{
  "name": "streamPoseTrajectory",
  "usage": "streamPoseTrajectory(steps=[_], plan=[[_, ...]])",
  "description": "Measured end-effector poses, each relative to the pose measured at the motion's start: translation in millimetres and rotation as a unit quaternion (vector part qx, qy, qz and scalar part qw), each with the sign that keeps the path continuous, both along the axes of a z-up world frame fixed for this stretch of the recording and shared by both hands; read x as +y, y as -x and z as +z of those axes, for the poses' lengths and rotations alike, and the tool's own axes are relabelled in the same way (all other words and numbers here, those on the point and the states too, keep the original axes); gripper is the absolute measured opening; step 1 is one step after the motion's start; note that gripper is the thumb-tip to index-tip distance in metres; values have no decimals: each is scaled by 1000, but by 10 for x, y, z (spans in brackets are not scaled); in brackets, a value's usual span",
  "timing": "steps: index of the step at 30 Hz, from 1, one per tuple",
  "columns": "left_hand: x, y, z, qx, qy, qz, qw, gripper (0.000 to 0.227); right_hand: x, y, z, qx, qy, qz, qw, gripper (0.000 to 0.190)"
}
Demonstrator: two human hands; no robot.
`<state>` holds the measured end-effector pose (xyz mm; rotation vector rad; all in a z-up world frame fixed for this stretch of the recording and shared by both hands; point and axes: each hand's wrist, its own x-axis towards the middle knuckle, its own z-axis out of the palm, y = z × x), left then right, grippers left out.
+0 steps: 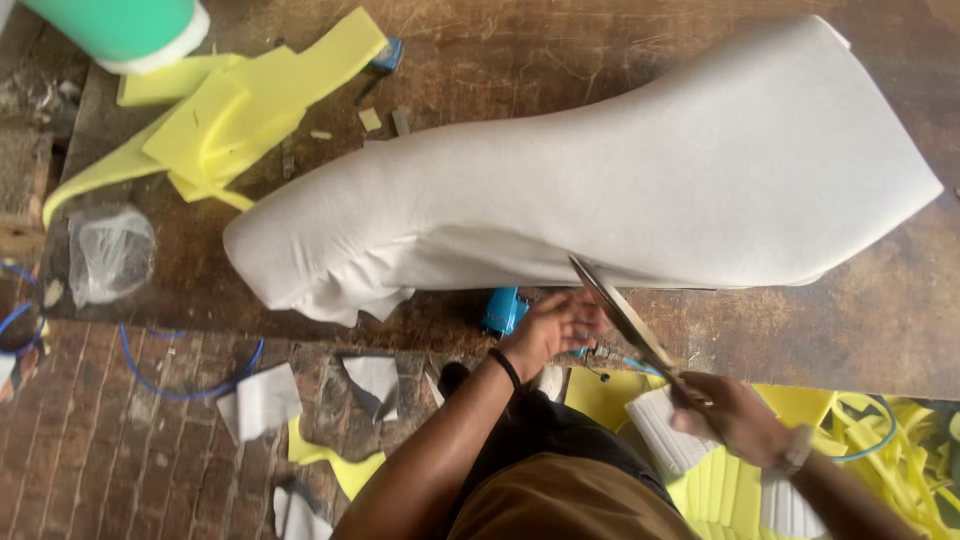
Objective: The person stretches and smooths a light-colored fabric over a foam seat cushion, then uses a pneumatic staple gun to secure the fabric to the underside. The person repeatedly trims excess fabric with scissors and re-staples edges to ensure a tight fit.
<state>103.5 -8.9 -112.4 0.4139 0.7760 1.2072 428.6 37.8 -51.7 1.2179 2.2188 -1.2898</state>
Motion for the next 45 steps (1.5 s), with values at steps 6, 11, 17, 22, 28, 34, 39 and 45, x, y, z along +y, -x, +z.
streamPoseTrajectory(steps=[6,11,17,22,28,34,39,45], plan=[[288,-177,-329,-131,140,240,952,44,699,-615,-108,-51,41,65,996,60],[166,-360,-314,-83,130,271,950,34,1105,-133,-33,-217,8,138,966,55],[44,-301,-167,114,177,204,956,26,1046,282,-29,-111,35,108,987,47],[0,-280,-147,90,179,219,955,20,904,195,123,-182,55,24,981,39],[-50,-280,-189,62,165,204,963,26,918,538,169,-79,24,58,995,45],[-212,-253,-137,51,162,203,964,24,1050,1068,286,-247,-54,130,959,58],[-419,-222,-126,36,173,214,961,15,923,1423,494,-174,-100,183,962,53],[-483,-268,-145,65,166,213,961,17,890,1816,552,-246,-63,142,957,49]])
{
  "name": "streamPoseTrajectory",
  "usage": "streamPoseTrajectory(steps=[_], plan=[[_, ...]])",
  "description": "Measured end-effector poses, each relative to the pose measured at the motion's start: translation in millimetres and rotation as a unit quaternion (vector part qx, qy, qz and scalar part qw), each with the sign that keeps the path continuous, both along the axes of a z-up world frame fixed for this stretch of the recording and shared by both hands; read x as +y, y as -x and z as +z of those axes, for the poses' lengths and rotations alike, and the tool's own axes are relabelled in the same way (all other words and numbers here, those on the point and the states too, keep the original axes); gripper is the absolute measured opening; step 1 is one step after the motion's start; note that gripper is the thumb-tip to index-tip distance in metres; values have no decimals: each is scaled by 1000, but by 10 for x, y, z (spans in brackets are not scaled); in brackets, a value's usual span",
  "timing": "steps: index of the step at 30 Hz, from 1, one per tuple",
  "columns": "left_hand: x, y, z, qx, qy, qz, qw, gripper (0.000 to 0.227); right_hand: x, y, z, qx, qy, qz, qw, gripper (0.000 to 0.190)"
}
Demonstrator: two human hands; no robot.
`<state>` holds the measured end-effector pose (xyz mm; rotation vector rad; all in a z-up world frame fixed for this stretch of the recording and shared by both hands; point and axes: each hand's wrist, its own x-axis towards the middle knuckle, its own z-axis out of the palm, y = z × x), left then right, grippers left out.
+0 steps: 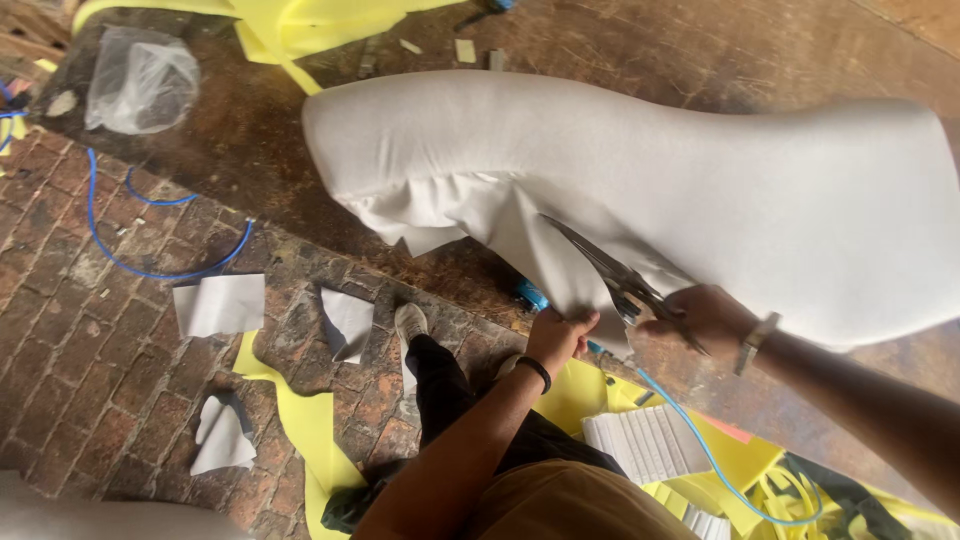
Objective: The person stretches and smooths a light-colored fabric over a foam seat cushion, then uses a pneumatic staple gun to secure the fabric to the underside. The person repeatedly trims excess fabric with scissors and re-staples edges to ensure a tight fit.
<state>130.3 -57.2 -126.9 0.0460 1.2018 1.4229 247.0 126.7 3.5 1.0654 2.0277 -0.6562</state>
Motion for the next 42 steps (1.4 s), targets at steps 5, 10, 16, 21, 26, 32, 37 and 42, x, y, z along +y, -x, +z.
streamPoseTrajectory(steps=[5,10,16,21,26,32,37,42], plan=[[-194,77,-70,97,-3,-65,993,23,-59,202,-13,89,-15,80,993,52],[-152,93,42,209,-3,-94,973,23,15,615,-81,87,1,62,994,50],[-494,576,355,257,163,-96,948,44,65,712,191,25,-13,51,998,48],[-193,1092,414,586,129,122,790,64,275,828,238,6,1,44,999,49],[372,1266,182,514,85,139,842,34,429,846,279,-37,-24,65,997,49],[259,1256,130,474,54,151,866,9,318,1091,290,-11,-55,150,987,57],[132,1194,375,462,45,145,874,8,334,1373,400,-95,-89,257,958,65],[-148,1098,450,490,4,205,847,12,342,1516,548,-95,-105,321,936,67]])
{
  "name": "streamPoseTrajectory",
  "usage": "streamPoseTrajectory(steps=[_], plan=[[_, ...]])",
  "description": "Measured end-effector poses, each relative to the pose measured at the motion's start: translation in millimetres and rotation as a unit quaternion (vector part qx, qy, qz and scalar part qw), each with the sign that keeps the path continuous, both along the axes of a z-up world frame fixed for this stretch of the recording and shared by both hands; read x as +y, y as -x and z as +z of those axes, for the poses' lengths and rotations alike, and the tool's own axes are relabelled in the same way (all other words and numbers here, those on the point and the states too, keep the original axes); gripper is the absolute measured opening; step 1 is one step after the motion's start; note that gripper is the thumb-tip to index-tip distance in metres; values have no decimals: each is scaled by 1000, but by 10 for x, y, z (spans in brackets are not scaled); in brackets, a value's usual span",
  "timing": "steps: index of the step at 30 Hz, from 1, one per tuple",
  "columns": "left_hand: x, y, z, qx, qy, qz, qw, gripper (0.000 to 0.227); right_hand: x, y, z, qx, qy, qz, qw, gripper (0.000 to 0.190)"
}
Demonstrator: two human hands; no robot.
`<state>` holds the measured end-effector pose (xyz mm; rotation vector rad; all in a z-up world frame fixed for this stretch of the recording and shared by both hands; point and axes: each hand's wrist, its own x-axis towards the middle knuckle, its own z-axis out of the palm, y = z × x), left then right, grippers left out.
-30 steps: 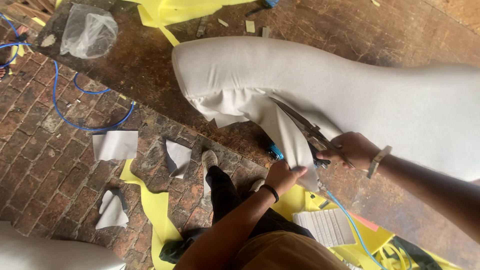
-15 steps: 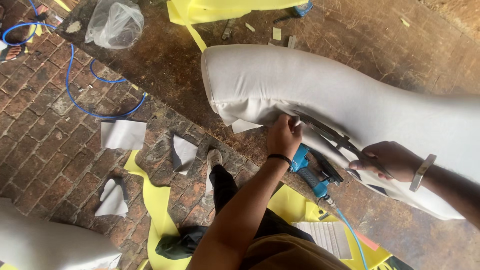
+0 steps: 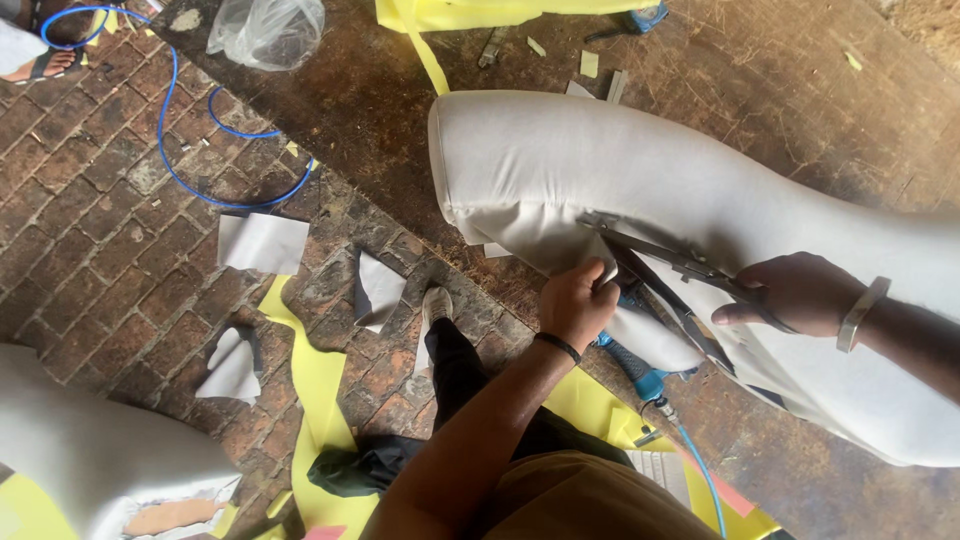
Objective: The person stretches and smooths a light-colored fabric over a foam seat cushion, then uses a pneumatic staple gun to secure the fabric to the underside. The person repeatedly trims excess fabric with scissors and re-staples edges to ensure a tight fit.
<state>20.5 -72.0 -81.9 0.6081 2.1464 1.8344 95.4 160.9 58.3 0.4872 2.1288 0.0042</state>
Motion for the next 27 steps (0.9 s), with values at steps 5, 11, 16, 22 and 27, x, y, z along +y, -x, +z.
streamPoseTrajectory(steps=[5,11,16,22,27], plan=[[29,-16,12,-15,67,-39,997,10,15,259,-76,55,22,13,998,73],[-139,-173,113,36,30,-73,996,9,104,231,8,-13,-19,169,985,64],[-239,-238,165,39,15,-76,996,10,21,378,-9,39,60,46,996,66],[-247,-267,154,35,49,-128,990,11,-328,617,-10,-20,19,62,998,67],[-357,-230,132,76,68,-156,983,8,-560,798,168,-3,44,47,998,63]])
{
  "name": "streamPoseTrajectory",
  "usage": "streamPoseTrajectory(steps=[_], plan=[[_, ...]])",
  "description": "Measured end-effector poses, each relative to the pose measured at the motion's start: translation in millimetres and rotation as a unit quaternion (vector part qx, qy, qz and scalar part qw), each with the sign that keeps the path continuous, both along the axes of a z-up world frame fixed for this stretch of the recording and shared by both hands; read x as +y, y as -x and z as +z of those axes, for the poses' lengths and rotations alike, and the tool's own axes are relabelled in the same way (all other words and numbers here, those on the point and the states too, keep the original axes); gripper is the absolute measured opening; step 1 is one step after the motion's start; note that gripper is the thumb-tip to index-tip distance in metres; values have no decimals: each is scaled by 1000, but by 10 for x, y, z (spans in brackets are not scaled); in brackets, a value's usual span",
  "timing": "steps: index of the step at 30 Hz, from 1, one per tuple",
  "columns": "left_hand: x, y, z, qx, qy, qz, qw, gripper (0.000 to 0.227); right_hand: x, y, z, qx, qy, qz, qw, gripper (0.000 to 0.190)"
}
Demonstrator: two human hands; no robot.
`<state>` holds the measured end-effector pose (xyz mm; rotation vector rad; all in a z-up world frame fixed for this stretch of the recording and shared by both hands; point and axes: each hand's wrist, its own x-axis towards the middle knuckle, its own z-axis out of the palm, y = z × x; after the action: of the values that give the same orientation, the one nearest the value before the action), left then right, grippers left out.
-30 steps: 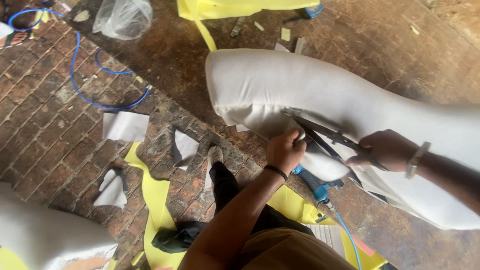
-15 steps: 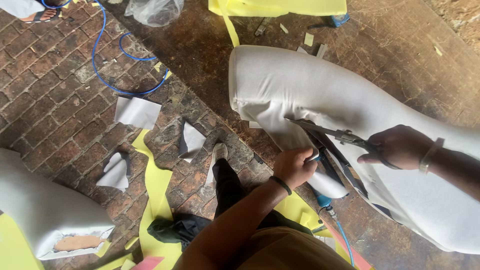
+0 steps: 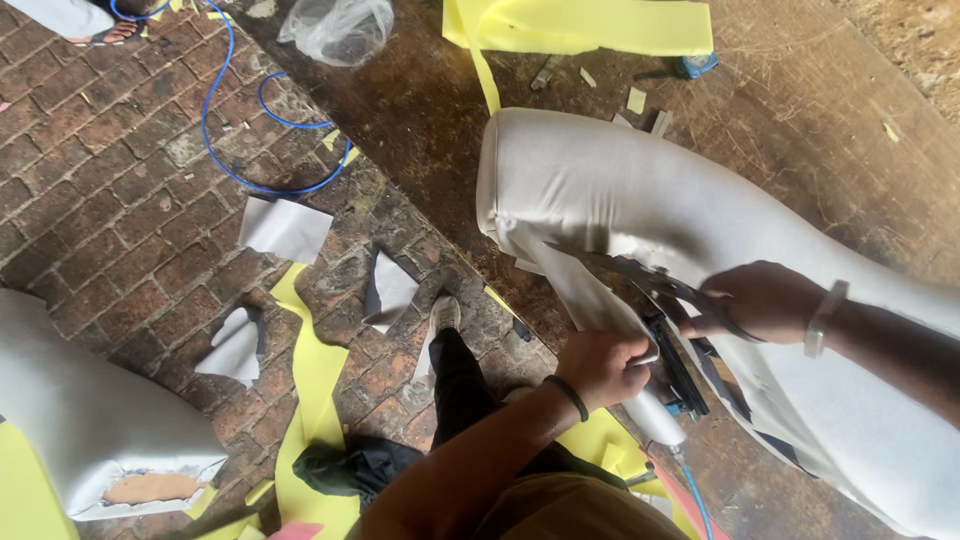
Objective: The person stretches and smooths a light-colored fabric over a foam seat cushion, then uses a pneumatic staple gun to secure the fabric to the underside. The person repeatedly trims excess fabric with scissors and re-staples edges to ensure a tight fit.
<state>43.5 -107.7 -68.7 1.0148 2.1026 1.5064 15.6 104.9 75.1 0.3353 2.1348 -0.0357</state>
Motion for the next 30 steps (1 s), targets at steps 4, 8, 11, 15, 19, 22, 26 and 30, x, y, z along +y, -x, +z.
streamPoseTrajectory(steps=[4,8,11,15,19,22,26,30], plan=[[-2,-55,5,-6,-25,-1,1000,8,-154,217,-196,46,37,33,998,65],[-35,43,-6,1,-20,-21,1000,9,-98,328,-302,-5,-13,70,997,67],[-72,73,2,15,6,-36,999,10,5,326,-281,11,4,59,998,69],[-84,91,-16,7,50,-91,995,10,53,418,-342,27,103,10,994,67],[-34,112,-73,-16,22,-105,994,14,11,418,-393,4,62,4,998,66],[-29,138,-113,-8,57,-148,987,13,-65,366,-327,-4,32,6,999,65],[32,251,-147,5,118,-221,968,15,-172,459,-193,8,48,-16,999,62],[109,264,-179,4,117,-257,959,16,-349,594,-279,16,77,9,997,58]])
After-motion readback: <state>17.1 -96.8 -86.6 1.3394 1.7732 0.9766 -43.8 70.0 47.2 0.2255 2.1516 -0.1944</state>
